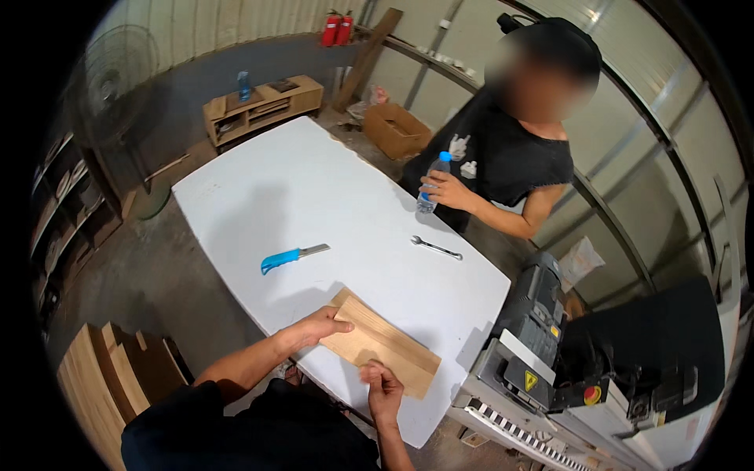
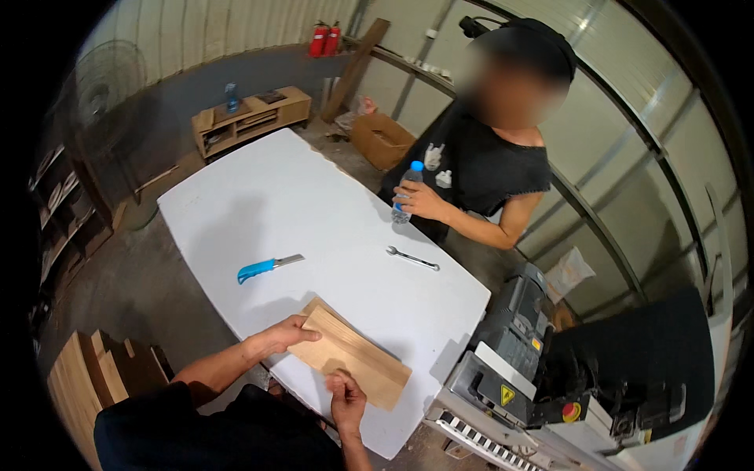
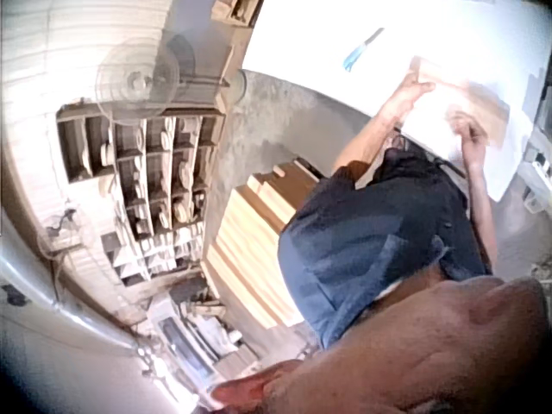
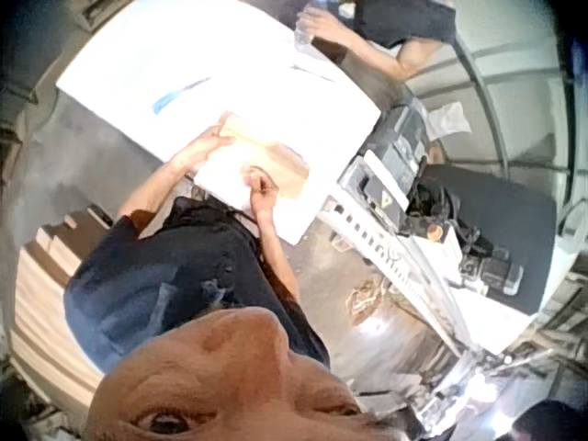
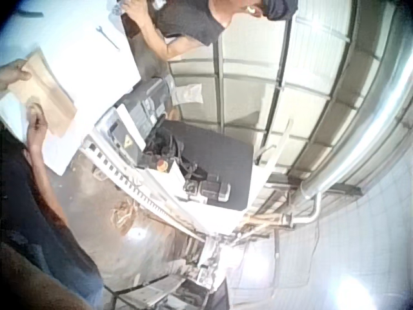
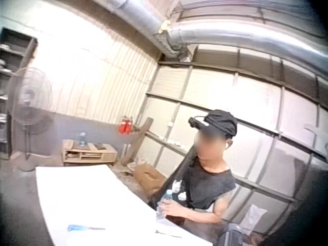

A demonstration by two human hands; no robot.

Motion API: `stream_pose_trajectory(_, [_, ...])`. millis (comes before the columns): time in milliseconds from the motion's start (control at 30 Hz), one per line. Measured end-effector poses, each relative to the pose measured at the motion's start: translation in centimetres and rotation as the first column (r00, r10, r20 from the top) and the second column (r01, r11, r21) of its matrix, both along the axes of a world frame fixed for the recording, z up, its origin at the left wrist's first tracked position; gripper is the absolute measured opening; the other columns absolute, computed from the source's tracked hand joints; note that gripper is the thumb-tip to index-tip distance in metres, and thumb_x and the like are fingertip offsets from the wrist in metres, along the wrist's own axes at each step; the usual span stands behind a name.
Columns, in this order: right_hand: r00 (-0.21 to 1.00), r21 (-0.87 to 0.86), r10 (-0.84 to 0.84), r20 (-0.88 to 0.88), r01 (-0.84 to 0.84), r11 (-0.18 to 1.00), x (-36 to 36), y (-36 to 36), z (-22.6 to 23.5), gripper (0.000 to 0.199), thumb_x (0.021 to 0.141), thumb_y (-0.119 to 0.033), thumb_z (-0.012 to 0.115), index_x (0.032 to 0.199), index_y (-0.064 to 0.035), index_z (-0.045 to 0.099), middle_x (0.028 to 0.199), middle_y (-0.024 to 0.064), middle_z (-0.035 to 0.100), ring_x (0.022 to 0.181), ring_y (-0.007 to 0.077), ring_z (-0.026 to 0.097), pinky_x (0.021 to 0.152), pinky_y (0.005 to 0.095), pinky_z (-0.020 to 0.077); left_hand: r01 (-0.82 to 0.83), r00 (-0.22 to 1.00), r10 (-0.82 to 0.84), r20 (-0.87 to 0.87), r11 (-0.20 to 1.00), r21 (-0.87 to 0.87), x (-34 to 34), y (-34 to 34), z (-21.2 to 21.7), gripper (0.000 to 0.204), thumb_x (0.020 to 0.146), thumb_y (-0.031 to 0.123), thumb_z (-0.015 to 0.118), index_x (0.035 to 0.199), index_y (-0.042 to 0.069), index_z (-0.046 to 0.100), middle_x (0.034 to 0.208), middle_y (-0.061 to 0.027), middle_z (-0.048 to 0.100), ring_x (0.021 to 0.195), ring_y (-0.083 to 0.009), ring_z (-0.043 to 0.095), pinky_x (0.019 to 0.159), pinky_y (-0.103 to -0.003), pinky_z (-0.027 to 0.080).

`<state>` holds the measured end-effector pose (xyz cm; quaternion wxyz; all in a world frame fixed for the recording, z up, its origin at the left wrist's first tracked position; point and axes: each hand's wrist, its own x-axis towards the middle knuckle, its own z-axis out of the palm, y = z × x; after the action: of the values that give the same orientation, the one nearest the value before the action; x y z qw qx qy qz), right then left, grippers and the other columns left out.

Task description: The person picks up individual wood panels from a stack, places them one by one on a white work surface near a machine, and then carries them back to stack them on a larger wooden assembly.

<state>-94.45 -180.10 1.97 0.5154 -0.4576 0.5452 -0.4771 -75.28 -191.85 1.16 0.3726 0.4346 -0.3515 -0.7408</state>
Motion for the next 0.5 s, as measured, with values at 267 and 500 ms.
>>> stream_pose_trajectory(267, [0.355, -0.206, -0.077, -0.932, -0.343, 0.917, 1.0, -5.1, -2.1, 0.065, 0.092, -0.041, 0.046, 0.136, 0.0059, 0.034, 0.140, 0.0273, 0.032, 0.132, 0.0430, 0.026, 0.109, 0.0514, 0.0188, 0.399, 0.199, 0.530, 0.824, 0.724, -0.562, -1.4, 0.3, -0.1, 0.077, 0.080, 0.047, 0.062, 0.131, -0.008, 0.040, 0.137, -0.0289, 0.035, 0.126, -0.0385, 0.035, 0.098, -0.051, 0.035])
stream_pose_trajectory(500, [0.282, -0.117, -0.050, -0.958, -0.225, 0.967, -1.0, -2.5, -2.1, 0.075, 0.092, -0.048, 0.041, 0.140, 0.0070, 0.025, 0.145, 0.0304, 0.022, 0.137, 0.0419, 0.016, 0.111, 0.0524, 0.0100, 0.403, 0.262, 0.257, 0.930, 0.847, -0.347, -0.5, 1.4, -1.0, 0.094, 0.081, 0.057, 0.055, 0.141, -0.007, 0.019, 0.145, -0.0264, 0.022, 0.135, -0.0390, 0.020, 0.105, -0.051, 0.027])
